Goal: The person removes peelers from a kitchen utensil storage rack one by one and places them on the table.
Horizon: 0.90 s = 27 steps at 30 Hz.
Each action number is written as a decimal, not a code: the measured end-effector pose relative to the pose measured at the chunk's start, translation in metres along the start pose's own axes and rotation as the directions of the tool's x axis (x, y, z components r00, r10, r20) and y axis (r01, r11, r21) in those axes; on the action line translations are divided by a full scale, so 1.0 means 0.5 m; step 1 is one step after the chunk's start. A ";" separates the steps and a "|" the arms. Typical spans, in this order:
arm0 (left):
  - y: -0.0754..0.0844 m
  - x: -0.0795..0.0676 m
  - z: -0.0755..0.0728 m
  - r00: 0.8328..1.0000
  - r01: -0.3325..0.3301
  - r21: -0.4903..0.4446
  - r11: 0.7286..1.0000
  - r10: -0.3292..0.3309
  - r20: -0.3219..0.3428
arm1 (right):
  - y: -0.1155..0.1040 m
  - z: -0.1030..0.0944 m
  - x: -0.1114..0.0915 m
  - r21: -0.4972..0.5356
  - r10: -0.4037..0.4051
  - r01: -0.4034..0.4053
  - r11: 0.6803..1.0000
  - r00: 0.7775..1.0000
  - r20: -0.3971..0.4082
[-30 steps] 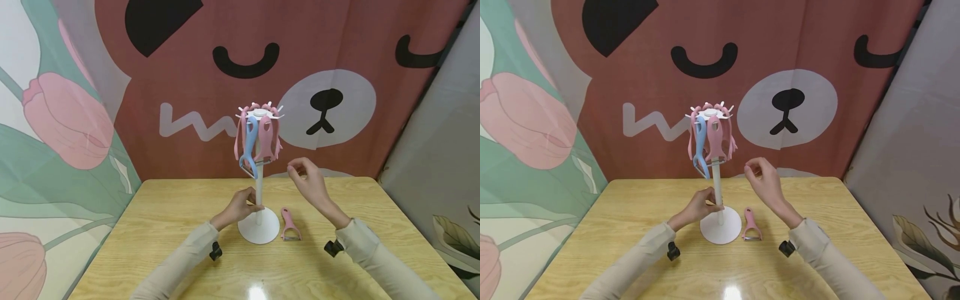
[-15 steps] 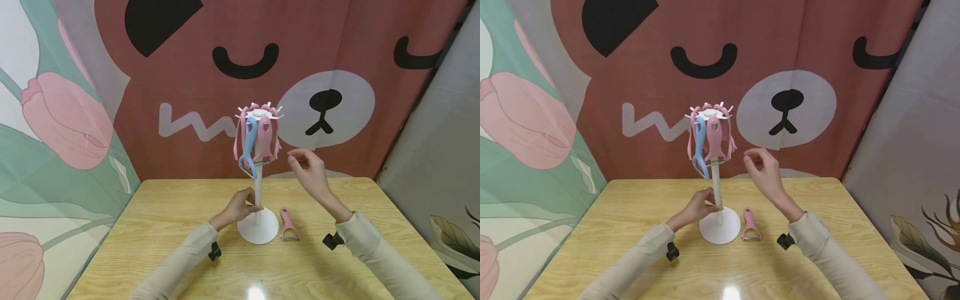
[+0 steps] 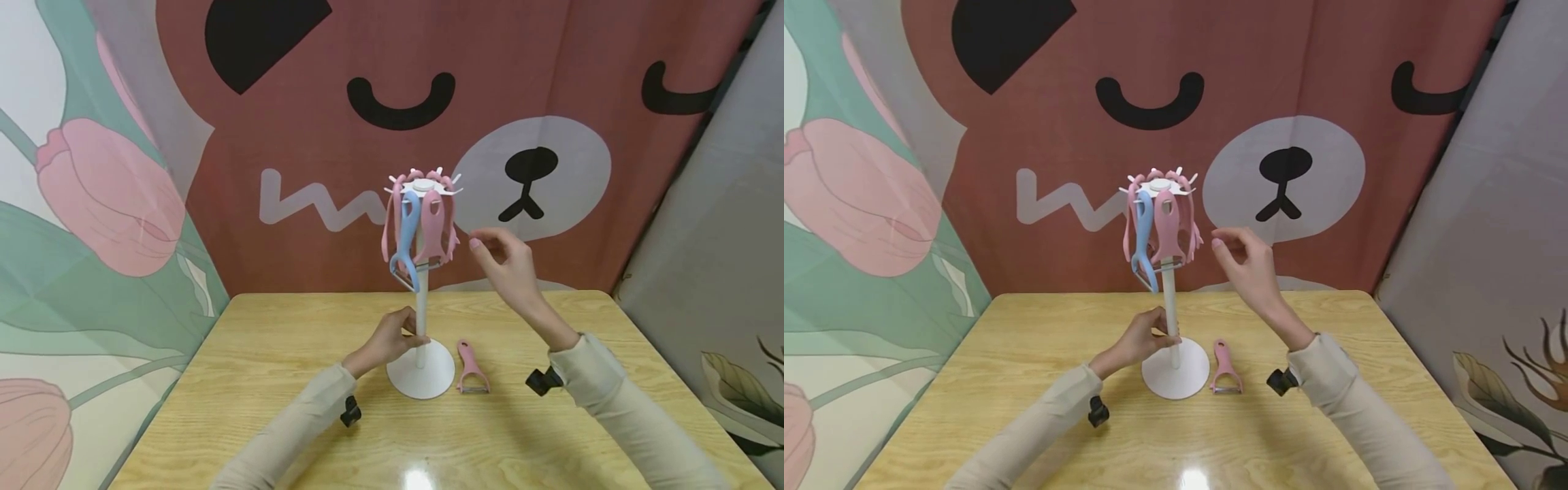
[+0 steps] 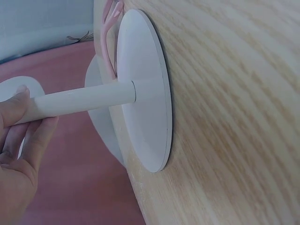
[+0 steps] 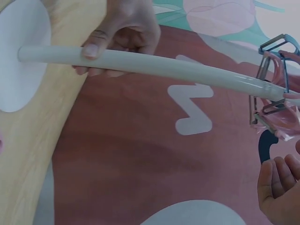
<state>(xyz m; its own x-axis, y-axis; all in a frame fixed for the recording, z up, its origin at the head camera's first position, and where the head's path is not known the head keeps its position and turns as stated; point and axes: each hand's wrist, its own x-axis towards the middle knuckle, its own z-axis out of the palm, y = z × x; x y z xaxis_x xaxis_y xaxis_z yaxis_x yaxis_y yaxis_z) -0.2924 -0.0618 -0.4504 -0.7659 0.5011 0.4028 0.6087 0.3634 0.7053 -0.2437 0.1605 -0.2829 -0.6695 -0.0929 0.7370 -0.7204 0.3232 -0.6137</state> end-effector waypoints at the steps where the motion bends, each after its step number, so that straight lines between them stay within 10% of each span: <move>1: 0.000 0.000 0.000 1.000 -0.002 0.003 1.000 0.002 0.000 | -0.002 0.000 0.003 0.007 -0.007 0.007 1.000 1.000 0.002; 27: 0.001 -0.003 0.002 1.000 0.023 0.010 1.000 -0.023 0.005 | -0.035 0.011 0.039 0.067 -0.071 0.068 0.995 0.997 0.043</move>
<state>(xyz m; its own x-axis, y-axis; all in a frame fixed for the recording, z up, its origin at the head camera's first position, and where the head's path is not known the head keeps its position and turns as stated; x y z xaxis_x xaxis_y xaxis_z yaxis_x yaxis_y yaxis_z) -0.2907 -0.0616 -0.4511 -0.7788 0.4964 0.3835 0.5928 0.3824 0.7088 -0.2448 0.1478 -0.2594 -0.6236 -0.1561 0.7660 -0.7750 0.2523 -0.5794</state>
